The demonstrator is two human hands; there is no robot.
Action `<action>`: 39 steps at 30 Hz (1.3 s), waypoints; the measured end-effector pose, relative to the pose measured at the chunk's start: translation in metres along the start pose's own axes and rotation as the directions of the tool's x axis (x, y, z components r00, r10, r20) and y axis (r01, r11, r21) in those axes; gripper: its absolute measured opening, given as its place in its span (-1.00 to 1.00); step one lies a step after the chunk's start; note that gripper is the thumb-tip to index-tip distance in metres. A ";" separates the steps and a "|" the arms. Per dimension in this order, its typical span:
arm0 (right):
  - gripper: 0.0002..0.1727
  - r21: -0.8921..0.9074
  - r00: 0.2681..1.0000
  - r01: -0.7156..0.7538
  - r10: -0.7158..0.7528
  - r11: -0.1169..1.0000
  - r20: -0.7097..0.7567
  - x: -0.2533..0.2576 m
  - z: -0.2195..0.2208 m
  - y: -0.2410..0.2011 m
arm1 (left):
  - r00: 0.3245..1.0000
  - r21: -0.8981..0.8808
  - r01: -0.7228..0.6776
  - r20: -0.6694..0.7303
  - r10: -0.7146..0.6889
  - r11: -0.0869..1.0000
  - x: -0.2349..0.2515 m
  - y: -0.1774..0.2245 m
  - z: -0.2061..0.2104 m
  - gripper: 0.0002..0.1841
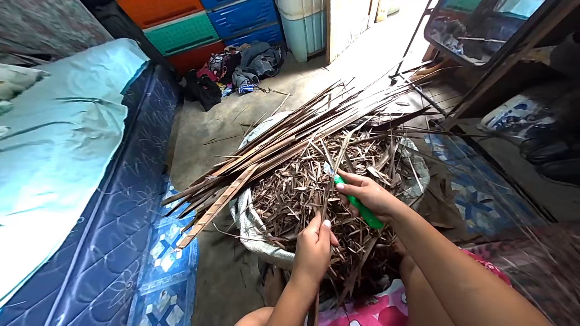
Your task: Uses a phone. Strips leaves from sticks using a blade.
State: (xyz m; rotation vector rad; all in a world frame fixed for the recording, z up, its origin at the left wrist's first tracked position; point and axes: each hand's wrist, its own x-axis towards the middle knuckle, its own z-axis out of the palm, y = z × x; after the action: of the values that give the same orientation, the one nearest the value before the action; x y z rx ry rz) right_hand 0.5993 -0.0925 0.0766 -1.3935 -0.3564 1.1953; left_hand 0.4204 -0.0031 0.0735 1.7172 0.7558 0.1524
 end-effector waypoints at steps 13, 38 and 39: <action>-0.49 0.045 0.966 0.090 -0.076 0.995 -0.247 -0.002 -0.036 -0.015 | 0.994 -0.013 -0.060 0.095 0.061 0.998 -0.018 -0.013 -0.007 -0.55; -0.50 0.085 0.692 0.302 -0.157 0.950 -0.705 -0.029 -0.148 -0.026 | 0.965 -0.045 0.077 0.254 -0.063 0.996 -0.032 -0.024 -0.143 -0.57; -0.51 0.081 0.673 0.308 -0.157 0.948 -0.723 -0.029 -0.150 -0.025 | 0.969 -0.073 0.089 0.235 -0.070 0.993 -0.033 -0.026 -0.150 -0.57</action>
State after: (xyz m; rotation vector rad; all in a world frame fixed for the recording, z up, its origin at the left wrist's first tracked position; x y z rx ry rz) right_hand 0.7180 -0.1926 0.0760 -1.4667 0.1378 0.3897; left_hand 0.3127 0.1051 0.1041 1.5902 0.6341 -0.0713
